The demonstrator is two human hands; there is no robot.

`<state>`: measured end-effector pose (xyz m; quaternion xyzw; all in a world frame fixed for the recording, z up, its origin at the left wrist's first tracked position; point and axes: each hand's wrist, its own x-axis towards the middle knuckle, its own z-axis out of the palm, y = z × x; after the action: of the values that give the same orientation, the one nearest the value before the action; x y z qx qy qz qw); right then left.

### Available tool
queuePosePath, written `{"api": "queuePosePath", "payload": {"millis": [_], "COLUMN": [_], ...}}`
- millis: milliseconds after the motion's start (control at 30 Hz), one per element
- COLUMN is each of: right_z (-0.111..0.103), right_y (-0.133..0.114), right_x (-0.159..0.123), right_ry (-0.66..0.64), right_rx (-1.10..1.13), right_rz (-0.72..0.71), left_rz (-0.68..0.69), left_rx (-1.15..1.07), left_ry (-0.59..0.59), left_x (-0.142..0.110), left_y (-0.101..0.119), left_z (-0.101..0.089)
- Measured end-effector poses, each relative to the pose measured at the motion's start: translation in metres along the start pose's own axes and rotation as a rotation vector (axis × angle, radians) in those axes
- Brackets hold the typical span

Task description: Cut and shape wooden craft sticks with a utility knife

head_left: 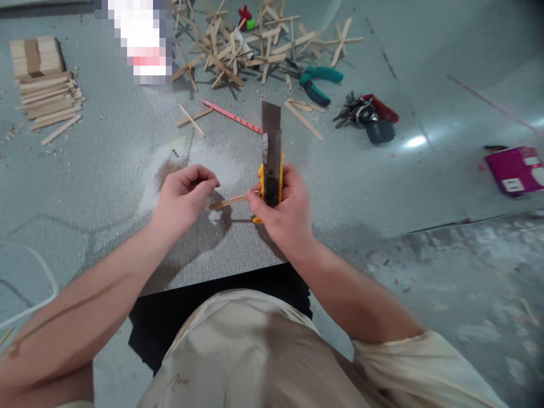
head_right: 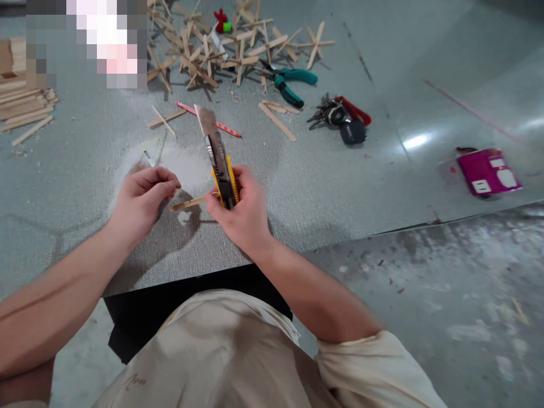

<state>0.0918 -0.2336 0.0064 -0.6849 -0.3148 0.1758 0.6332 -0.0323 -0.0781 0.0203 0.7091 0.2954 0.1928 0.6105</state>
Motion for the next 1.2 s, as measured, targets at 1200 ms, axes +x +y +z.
{"api": "queuePosePath", "payload": {"millis": [1200], "right_z": [-0.077], "right_y": [-0.025], "right_x": [-0.034], "right_ry": [-0.447], "right_rx": [-0.78], "right_rz": [-0.263], "left_rz": [0.097], "left_rx": [0.415], "left_ry": [-0.15], "left_x": [0.01], "left_y": [-0.01], "left_z": [-0.012]}}
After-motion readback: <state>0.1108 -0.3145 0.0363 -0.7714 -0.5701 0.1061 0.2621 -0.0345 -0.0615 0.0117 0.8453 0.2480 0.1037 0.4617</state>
